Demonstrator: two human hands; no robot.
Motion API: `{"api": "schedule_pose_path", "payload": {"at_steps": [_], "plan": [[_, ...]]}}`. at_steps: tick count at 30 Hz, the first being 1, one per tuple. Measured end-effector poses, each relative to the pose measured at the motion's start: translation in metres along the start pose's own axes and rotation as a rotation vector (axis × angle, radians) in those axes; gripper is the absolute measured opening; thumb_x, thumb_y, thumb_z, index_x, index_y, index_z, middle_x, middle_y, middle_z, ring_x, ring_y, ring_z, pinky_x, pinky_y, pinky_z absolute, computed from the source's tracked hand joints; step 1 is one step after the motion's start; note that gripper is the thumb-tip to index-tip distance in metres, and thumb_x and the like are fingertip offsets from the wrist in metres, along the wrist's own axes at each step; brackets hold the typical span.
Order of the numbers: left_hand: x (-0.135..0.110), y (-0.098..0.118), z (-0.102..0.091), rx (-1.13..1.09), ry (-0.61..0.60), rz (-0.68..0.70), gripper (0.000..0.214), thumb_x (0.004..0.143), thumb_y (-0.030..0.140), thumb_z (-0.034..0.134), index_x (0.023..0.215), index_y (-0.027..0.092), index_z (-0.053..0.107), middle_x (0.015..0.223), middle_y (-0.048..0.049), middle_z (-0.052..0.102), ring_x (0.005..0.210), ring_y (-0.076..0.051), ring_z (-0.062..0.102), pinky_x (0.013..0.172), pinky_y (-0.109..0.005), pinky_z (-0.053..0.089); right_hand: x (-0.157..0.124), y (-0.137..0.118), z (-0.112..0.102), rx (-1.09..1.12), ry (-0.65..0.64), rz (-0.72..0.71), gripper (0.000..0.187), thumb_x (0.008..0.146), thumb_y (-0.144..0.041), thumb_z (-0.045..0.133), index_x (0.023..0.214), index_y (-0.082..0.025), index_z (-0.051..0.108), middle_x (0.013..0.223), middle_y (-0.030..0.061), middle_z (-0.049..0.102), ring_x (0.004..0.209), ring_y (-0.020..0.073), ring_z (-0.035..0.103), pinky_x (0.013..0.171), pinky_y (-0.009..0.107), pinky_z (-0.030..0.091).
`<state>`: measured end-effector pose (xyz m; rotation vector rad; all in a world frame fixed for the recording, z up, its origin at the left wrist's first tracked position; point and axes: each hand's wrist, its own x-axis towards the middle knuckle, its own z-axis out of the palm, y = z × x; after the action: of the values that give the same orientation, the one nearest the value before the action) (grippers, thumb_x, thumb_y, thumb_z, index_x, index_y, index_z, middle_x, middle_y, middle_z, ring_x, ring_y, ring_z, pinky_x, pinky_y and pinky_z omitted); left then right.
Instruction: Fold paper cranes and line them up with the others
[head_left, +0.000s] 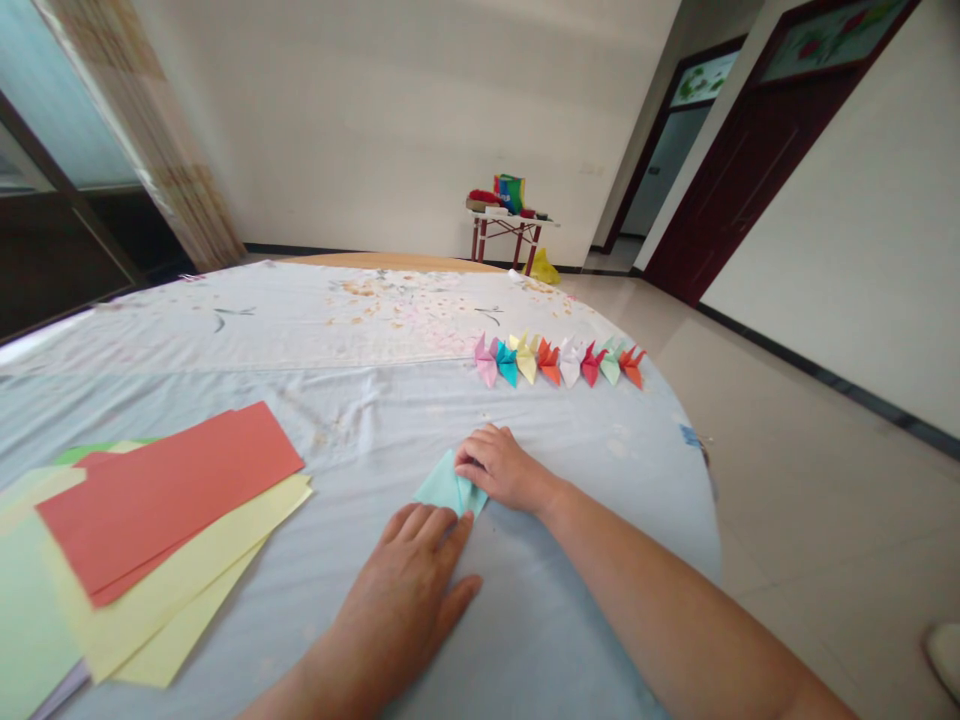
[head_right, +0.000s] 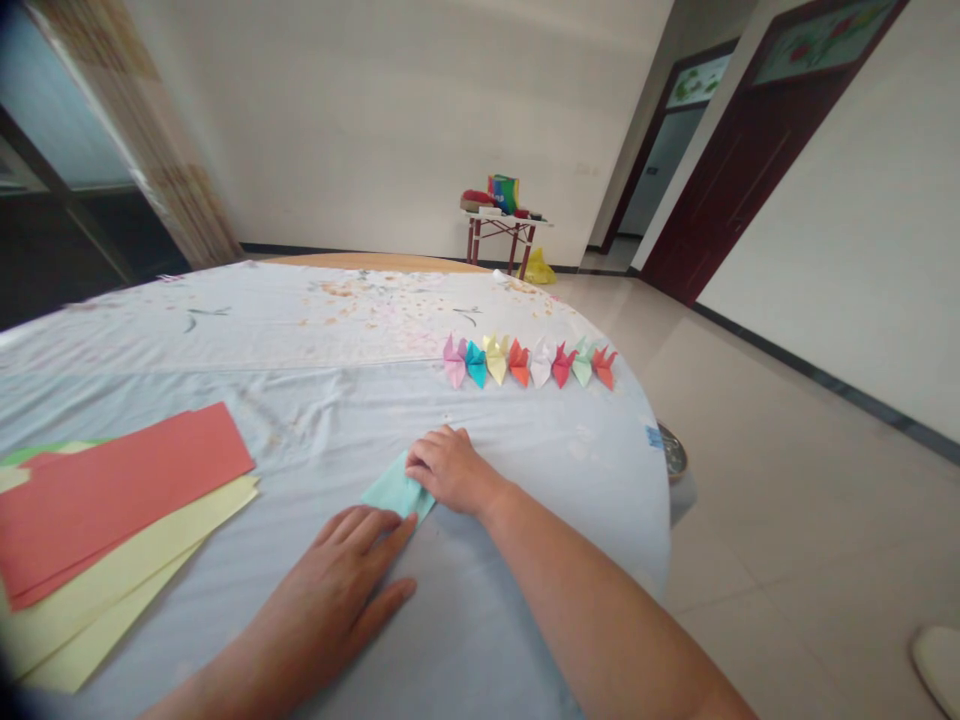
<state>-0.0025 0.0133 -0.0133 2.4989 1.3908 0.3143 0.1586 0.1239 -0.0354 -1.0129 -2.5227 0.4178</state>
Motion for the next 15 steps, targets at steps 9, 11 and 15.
{"api": "schedule_pose_path", "payload": {"at_steps": [9,11,15], "plan": [[-0.0012,-0.0001,0.0011,-0.014,-0.004,-0.01,0.039,0.082,0.038,0.047,0.12,0.025,0.05,0.106,-0.0063,0.054,0.1,-0.023,0.046,0.093,-0.042,0.035,-0.0007,0.003,0.004,-0.021,0.003,-0.019,0.013,0.085,-0.03,0.053,0.081,-0.018,0.057,0.081,0.0022,0.058,0.085,0.0157,0.047,0.076,0.03,0.03],[-0.0007,0.0009,-0.0001,-0.015,-0.007,-0.013,0.038,0.082,0.038,0.047,0.118,0.025,0.051,0.105,-0.0061,0.054,0.1,-0.023,0.046,0.092,-0.041,0.036,-0.0007,0.0037,0.0049,-0.021,0.006,-0.025,0.014,0.085,-0.031,0.053,0.081,-0.018,0.057,0.082,0.0023,0.058,0.085,0.0157,0.047,0.077,0.03,0.03],[0.0005,0.0023,-0.0033,-0.021,-0.003,-0.008,0.034,0.082,0.038,0.048,0.113,0.025,0.054,0.102,-0.0054,0.055,0.097,-0.023,0.048,0.091,-0.041,0.036,-0.0002,0.0041,0.0061,-0.022,0.006,-0.016,0.014,0.085,-0.031,0.054,0.081,-0.018,0.057,0.082,0.002,0.058,0.086,0.0155,0.047,0.078,0.03,0.03]]}}
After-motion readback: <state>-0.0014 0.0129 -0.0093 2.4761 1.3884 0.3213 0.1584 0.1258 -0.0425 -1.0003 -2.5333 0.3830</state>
